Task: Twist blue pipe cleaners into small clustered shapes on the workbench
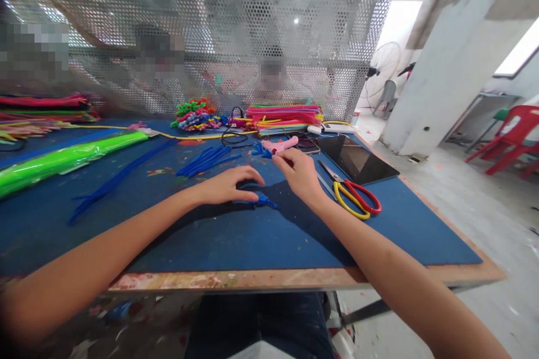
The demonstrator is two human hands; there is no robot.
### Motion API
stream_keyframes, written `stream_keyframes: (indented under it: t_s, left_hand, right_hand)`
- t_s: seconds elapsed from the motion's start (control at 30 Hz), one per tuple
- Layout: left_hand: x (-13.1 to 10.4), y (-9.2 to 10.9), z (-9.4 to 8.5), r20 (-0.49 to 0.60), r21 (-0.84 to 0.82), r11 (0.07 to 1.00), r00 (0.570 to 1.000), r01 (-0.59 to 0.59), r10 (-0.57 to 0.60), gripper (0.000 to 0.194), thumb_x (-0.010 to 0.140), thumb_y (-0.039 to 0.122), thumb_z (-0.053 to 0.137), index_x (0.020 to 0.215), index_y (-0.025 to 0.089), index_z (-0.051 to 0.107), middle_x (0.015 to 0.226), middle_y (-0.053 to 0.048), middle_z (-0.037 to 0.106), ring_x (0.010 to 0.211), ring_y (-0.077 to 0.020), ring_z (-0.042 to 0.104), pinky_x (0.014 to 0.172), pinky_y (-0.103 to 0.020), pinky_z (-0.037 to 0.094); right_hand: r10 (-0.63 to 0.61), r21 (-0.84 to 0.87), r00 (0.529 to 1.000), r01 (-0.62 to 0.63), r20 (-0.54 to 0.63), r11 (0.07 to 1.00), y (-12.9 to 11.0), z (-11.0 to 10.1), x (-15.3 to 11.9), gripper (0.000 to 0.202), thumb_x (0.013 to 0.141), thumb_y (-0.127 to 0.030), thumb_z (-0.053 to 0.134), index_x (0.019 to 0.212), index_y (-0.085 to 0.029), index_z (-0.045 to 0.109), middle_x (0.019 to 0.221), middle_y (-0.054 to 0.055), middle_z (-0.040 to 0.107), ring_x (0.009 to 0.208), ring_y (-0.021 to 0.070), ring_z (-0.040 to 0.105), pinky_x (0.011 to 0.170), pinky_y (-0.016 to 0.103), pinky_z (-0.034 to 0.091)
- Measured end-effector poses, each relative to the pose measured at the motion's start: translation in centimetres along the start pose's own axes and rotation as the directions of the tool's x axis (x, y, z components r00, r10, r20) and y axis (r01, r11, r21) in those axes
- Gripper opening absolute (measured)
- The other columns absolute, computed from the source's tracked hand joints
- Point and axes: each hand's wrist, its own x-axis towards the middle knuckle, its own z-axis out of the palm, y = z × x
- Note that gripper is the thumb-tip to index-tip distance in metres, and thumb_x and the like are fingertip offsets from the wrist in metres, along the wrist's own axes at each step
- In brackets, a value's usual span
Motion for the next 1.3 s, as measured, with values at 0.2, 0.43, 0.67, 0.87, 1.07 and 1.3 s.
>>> stream_keyframes:
  t_s: [0.2,0.43,0.67,0.87,1.07,1.3]
  left_hand:
    - [0.2,-0.2,0.8,0.004,0.021,0.999,0.999,0.036,-0.036,0.014,0.072,0.029,0.065,0.08,0.017,0.064,0.095,-0.006,0.064,0.091,-0.0188,0.057,0.085,-0.031,0.04]
    - [0.5,-0.2,0.9,-0.13,-0.495,0.826,0.917,0.27,-0.377,0.022,0.062,0.029,0.068,0.075,0.015,0.059,0.063,-0.001,0.064,0.059,-0.014,0.059,0.05,-0.022,0.042]
    - [0.6,-0.4,0.6,-0.163,-0.572,0.786,0.906,0.236,-0.391,0.026,0.056,0.026,0.075,0.076,0.014,0.064,0.065,0.0,0.064,0.059,-0.0108,0.057,0.053,-0.02,0.044]
    - [0.6,-0.4,0.5,-0.127,-0.685,0.694,0.901,0.222,-0.414,0.03,0.054,0.024,0.077,0.08,0.014,0.067,0.072,-0.002,0.068,0.069,-0.0161,0.064,0.068,-0.029,0.051]
    - [0.4,-0.2,0.4,-0.068,-0.794,0.573,0.907,0.203,-0.416,0.031,0.058,0.015,0.074,0.088,0.013,0.068,0.085,-0.005,0.071,0.078,-0.0166,0.066,0.077,-0.029,0.051]
    - [0.6,0.4,0.5,0.015,-0.899,0.383,0.89,0.212,-0.456,0.034,0.059,-0.002,0.056,0.089,0.011,0.068,0.079,-0.005,0.072,0.075,-0.0145,0.066,0.079,-0.028,0.052]
  right_hand:
    - [0.151,0.198,0.979,-0.176,0.137,0.964,0.5,0.4,0.2,0.028,0.078,-0.038,0.055,0.075,-0.013,0.068,0.059,-0.001,0.056,0.054,0.0095,0.045,0.052,0.022,0.034]
    - [0.25,0.393,0.846,-0.455,0.47,0.799,-0.4,1.0,-0.5,0.019,0.074,-0.036,0.062,0.076,-0.017,0.064,0.074,0.002,0.067,0.072,0.0146,0.064,0.064,0.025,0.052]
    - [0.324,0.336,0.803,-0.525,0.5,0.782,-0.6,1.1,-0.7,0.011,0.078,-0.024,0.057,0.071,-0.015,0.061,0.068,0.001,0.067,0.059,0.0125,0.065,0.056,0.023,0.054]
    - [0.337,0.362,0.803,-0.541,0.492,0.759,-0.4,1.1,-0.7,0.007,0.078,-0.023,0.057,0.073,-0.017,0.055,0.066,0.0,0.065,0.058,0.0126,0.065,0.056,0.024,0.054]
    - [0.291,0.347,0.867,-0.44,0.405,0.828,-0.3,0.8,-0.4,0.017,0.076,-0.033,0.059,0.074,-0.017,0.061,0.069,0.001,0.062,0.066,0.014,0.062,0.061,0.027,0.052]
    - [-0.096,0.049,0.949,0.085,0.299,0.995,0.0,0.7,-0.5,0.012,0.077,-0.024,0.06,0.072,-0.016,0.066,0.077,0.004,0.066,0.072,0.0134,0.057,0.066,0.022,0.042]
